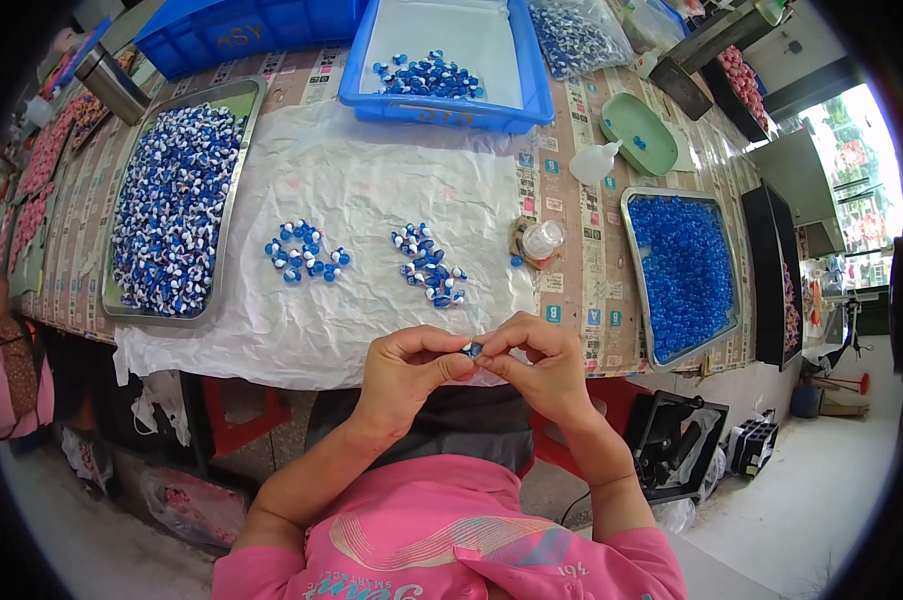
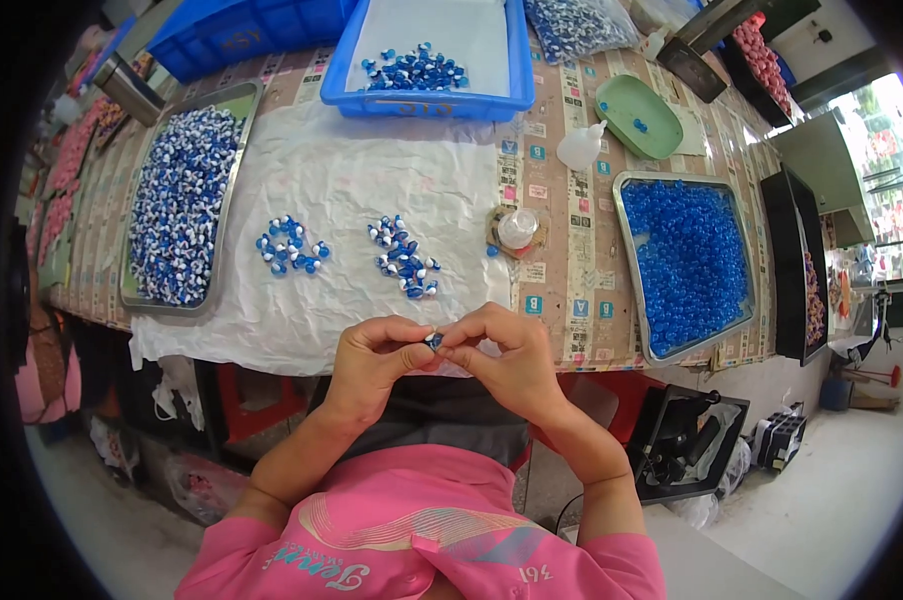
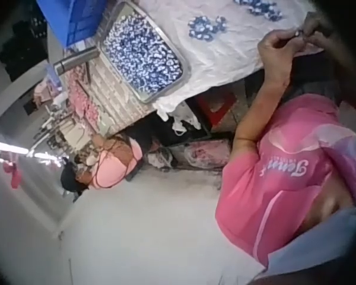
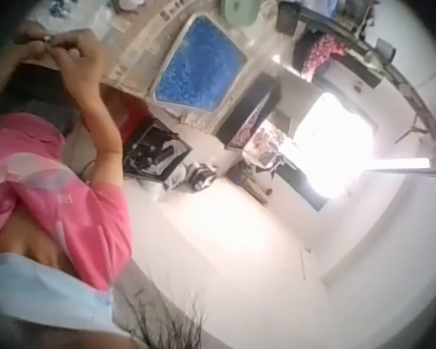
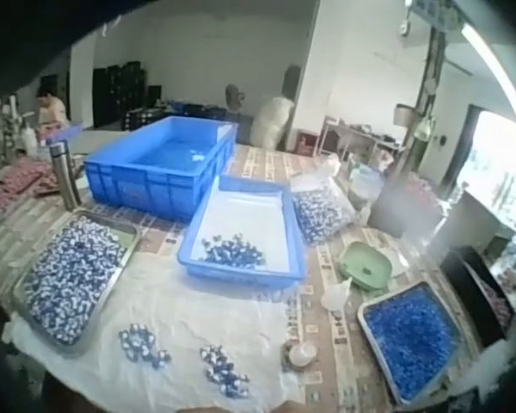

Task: Assembling small white and blue plastic toy components using a small bottle of adhesive.

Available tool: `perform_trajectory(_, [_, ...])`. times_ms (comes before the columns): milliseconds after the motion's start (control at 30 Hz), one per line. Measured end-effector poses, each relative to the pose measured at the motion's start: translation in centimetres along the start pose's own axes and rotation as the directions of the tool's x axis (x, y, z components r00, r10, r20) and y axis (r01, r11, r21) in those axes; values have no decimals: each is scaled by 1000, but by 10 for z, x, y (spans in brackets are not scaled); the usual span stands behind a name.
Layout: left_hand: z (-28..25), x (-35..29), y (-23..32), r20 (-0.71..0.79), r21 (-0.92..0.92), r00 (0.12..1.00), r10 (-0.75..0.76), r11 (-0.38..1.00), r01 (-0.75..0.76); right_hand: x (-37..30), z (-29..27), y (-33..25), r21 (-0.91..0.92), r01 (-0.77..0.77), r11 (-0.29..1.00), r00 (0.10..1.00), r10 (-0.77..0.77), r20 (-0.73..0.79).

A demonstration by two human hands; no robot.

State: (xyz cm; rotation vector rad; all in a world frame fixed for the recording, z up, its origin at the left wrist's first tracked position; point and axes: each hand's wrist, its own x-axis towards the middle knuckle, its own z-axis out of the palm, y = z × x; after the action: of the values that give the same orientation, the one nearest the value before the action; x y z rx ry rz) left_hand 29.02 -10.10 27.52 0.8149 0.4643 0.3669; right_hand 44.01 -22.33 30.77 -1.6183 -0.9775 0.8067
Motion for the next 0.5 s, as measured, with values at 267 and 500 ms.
perform_trajectory(267, [-5,1,8,19,-102,987,-157,982,158,5,-2,-12,-96,83,992,994,-90,-66])
perform_trajectory(500, [-6,3,6,23,-100,988,-152,983,154,7,-2,-16,-177,123,976,992,-128,-15])
